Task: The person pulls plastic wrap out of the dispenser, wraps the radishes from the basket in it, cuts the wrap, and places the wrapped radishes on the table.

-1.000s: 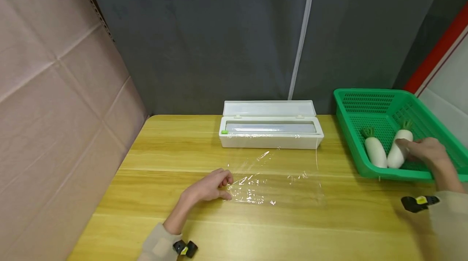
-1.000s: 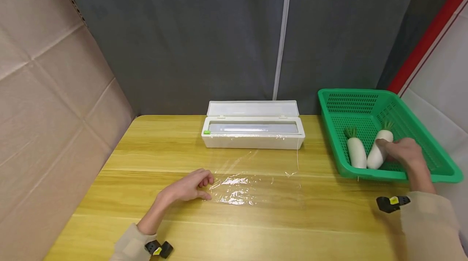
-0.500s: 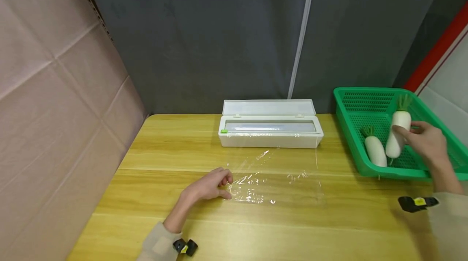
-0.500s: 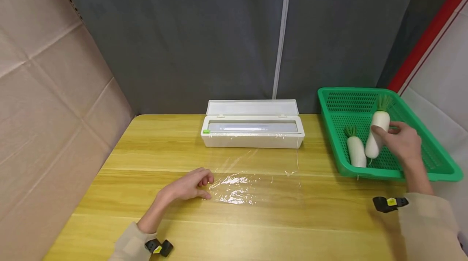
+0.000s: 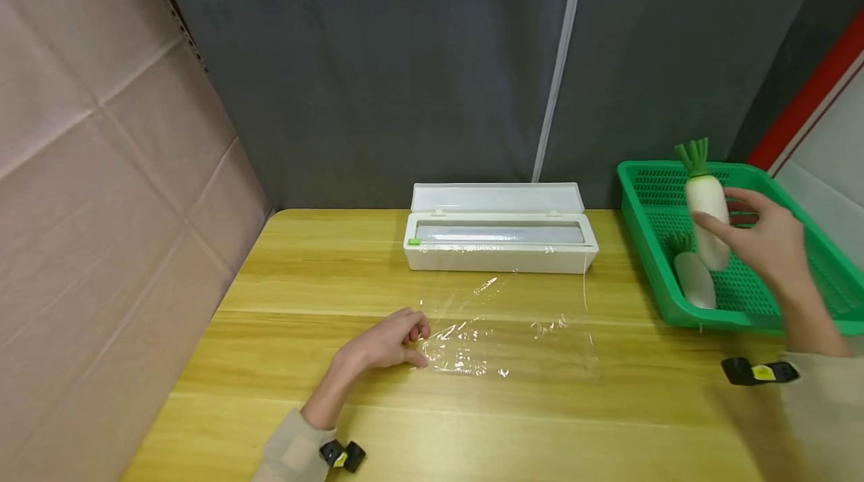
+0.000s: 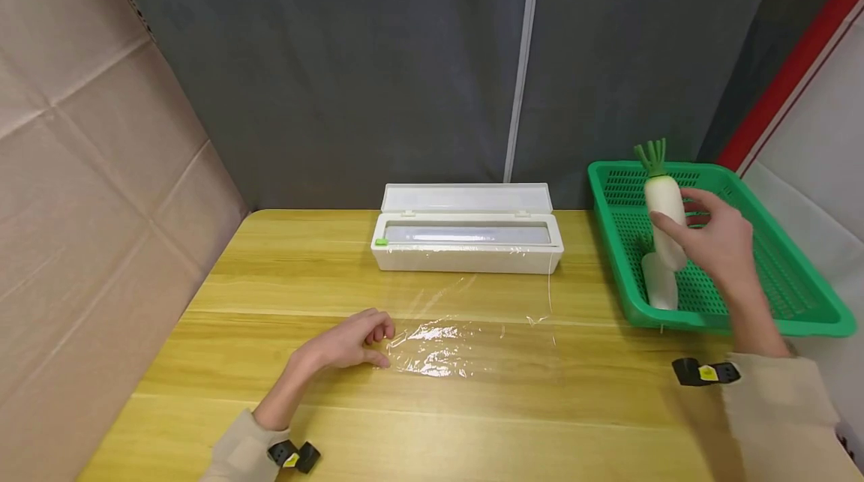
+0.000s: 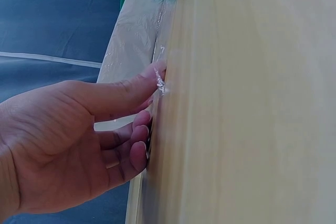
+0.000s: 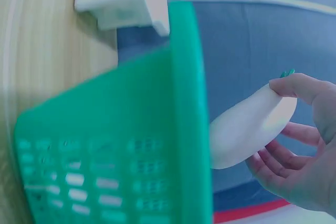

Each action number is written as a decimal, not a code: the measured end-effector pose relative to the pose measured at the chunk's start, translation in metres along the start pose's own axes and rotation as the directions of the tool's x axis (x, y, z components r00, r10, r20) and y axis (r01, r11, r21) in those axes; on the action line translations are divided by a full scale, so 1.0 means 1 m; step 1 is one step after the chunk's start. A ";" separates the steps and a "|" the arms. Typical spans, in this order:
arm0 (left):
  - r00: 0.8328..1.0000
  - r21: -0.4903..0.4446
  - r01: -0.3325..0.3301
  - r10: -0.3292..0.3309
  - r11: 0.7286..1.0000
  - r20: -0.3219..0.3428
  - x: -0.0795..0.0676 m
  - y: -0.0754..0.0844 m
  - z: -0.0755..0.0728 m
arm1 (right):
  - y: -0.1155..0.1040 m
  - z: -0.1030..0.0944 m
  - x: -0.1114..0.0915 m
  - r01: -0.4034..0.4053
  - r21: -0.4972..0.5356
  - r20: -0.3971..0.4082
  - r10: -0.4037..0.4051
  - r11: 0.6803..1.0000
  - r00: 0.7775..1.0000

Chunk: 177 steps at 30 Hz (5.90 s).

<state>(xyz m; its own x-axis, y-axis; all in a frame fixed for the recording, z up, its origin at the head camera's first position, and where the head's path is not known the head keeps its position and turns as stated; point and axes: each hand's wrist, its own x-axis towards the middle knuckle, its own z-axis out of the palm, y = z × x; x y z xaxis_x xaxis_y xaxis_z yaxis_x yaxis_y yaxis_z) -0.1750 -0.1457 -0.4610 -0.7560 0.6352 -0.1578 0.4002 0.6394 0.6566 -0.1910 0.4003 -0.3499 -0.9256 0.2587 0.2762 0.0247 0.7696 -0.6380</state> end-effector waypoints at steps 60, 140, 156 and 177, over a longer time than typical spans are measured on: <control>1.000 0.010 -0.005 0.006 1.000 -0.009 0.004 0.002 -0.001 | -0.121 0.184 -0.081 0.562 0.153 0.372 -0.575 0.813 0.729; 1.000 0.027 -0.025 0.025 0.999 0.017 -0.008 0.005 0.003 | -0.018 0.138 -0.107 0.516 0.280 0.498 -0.582 0.810 0.643; 0.993 0.056 -0.119 0.119 0.991 -0.001 -0.009 -0.002 0.003 | 0.002 0.122 -0.111 0.436 0.358 0.650 -0.556 0.826 0.519; 0.995 0.045 -0.095 0.096 0.994 -0.012 -0.012 0.008 -0.006 | -0.011 0.107 -0.100 0.412 0.420 0.611 -0.587 0.809 0.531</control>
<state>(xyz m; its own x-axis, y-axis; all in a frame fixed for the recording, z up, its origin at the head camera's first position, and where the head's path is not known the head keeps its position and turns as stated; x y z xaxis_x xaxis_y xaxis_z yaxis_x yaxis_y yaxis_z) -0.1662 -0.1506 -0.4492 -0.7203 0.6884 -0.0853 0.4934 0.5949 0.6345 -0.1393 0.3037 -0.4478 -0.7365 -0.6715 0.0821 -0.5198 0.4840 -0.7039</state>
